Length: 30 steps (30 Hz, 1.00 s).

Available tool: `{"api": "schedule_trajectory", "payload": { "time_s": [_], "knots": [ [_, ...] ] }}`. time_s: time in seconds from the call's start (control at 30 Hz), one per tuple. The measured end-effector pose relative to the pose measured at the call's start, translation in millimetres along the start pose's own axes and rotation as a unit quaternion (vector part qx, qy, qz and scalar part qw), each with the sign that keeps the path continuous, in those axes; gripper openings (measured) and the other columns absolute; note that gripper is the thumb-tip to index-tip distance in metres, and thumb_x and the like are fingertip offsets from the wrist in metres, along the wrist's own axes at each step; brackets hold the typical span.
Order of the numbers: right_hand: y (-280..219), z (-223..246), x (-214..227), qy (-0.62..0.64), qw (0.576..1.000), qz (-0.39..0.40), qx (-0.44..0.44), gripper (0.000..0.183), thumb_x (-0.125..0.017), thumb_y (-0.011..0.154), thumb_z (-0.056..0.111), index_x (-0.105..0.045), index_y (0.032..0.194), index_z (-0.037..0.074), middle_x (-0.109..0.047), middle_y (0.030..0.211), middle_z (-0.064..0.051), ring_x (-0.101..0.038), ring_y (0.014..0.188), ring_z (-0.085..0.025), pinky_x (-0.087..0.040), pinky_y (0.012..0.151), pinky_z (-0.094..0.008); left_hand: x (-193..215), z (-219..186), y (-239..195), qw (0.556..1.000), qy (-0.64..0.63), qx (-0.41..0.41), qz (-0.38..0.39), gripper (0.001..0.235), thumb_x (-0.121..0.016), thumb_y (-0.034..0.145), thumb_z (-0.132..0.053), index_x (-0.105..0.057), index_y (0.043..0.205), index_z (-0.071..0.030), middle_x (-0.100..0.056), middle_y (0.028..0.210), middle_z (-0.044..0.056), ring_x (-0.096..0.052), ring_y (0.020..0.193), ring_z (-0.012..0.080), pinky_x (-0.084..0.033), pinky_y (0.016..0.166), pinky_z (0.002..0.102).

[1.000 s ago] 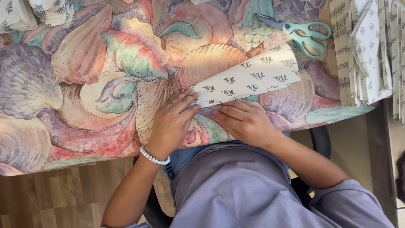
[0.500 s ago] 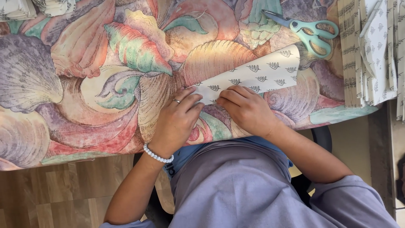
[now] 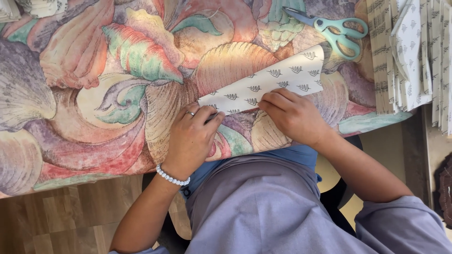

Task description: Folding printed paper sheets into triangular shapes on a table at a fast, efficient pace.

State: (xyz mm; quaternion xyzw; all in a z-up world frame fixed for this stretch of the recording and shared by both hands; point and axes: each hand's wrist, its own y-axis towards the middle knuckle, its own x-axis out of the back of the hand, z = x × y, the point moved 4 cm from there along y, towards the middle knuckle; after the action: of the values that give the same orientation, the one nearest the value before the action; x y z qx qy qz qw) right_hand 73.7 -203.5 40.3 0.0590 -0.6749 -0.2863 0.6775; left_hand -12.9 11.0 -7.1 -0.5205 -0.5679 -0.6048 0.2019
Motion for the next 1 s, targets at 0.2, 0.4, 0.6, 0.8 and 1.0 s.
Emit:
{"api": "schedule_trajectory", "payload": {
  "time_s": [0.2, 0.4, 0.6, 0.8, 1.0],
  "knots": [
    [-4.4, -3.8, -2.0, -0.008, 1.0, -0.006, 0.021, 0.019, -0.055, 0.104, 0.0, -0.07, 0.093, -0.003, -0.065, 0.095, -0.015, -0.068, 0.09, -0.031, -0.058, 0.077, -0.036, 2.2, 0.4, 2.1, 1.0, -0.007, -0.002, -0.014, 0.016, -0.062, 0.098, -0.018, -0.074, 0.109, -0.018, -0.065, 0.097, 0.003, -0.066, 0.094, 0.0234, -0.054, 0.098, 0.042],
    [-7.6, -11.6, 13.8, -0.012, 1.0, -0.003, 0.024, 0.02, -0.056, 0.103, -0.003, -0.072, 0.091, -0.005, -0.066, 0.093, -0.015, -0.069, 0.089, -0.031, -0.059, 0.078, -0.036, 3.6, -0.5, 3.5, 1.0, 0.0, -0.001, -0.015, 0.015, -0.063, 0.099, -0.018, -0.075, 0.109, -0.019, -0.065, 0.096, 0.002, -0.066, 0.094, 0.0232, -0.054, 0.098, 0.043],
    [-18.2, -12.3, 6.3, -0.028, 0.999, -0.018, 0.015, 0.019, -0.055, 0.105, -0.001, -0.07, 0.092, -0.003, -0.065, 0.095, -0.015, -0.069, 0.091, -0.031, -0.059, 0.078, -0.036, 7.0, -1.6, 8.6, 1.0, -0.012, 0.022, -0.015, 0.017, -0.065, 0.096, -0.016, -0.075, 0.11, -0.016, -0.065, 0.096, 0.002, -0.067, 0.092, 0.0229, -0.054, 0.098, 0.04],
    [-17.4, -21.6, 12.9, 0.03, 0.999, -0.011, -0.016, 0.019, -0.059, 0.104, 0.0, -0.073, 0.091, -0.003, -0.067, 0.094, -0.014, -0.069, 0.09, -0.031, -0.059, 0.079, -0.038, 7.4, -5.5, 8.8, 1.0, 0.003, 0.014, -0.005, 0.02, -0.061, 0.097, -0.012, -0.073, 0.113, -0.013, -0.064, 0.1, 0.004, -0.067, 0.094, 0.0234, -0.053, 0.1, 0.041],
    [-46.2, -44.5, 13.4, -0.011, 0.999, 0.012, -0.029, 0.02, -0.056, 0.107, 0.005, -0.073, 0.096, 0.001, -0.067, 0.099, -0.011, -0.069, 0.093, -0.029, -0.058, 0.082, -0.037, 9.4, -9.3, 9.6, 1.0, 0.004, 0.003, 0.003, 0.022, -0.058, 0.096, -0.011, -0.074, 0.112, -0.012, -0.063, 0.097, 0.006, -0.065, 0.093, 0.0255, -0.05, 0.104, 0.047]
  ]
}}
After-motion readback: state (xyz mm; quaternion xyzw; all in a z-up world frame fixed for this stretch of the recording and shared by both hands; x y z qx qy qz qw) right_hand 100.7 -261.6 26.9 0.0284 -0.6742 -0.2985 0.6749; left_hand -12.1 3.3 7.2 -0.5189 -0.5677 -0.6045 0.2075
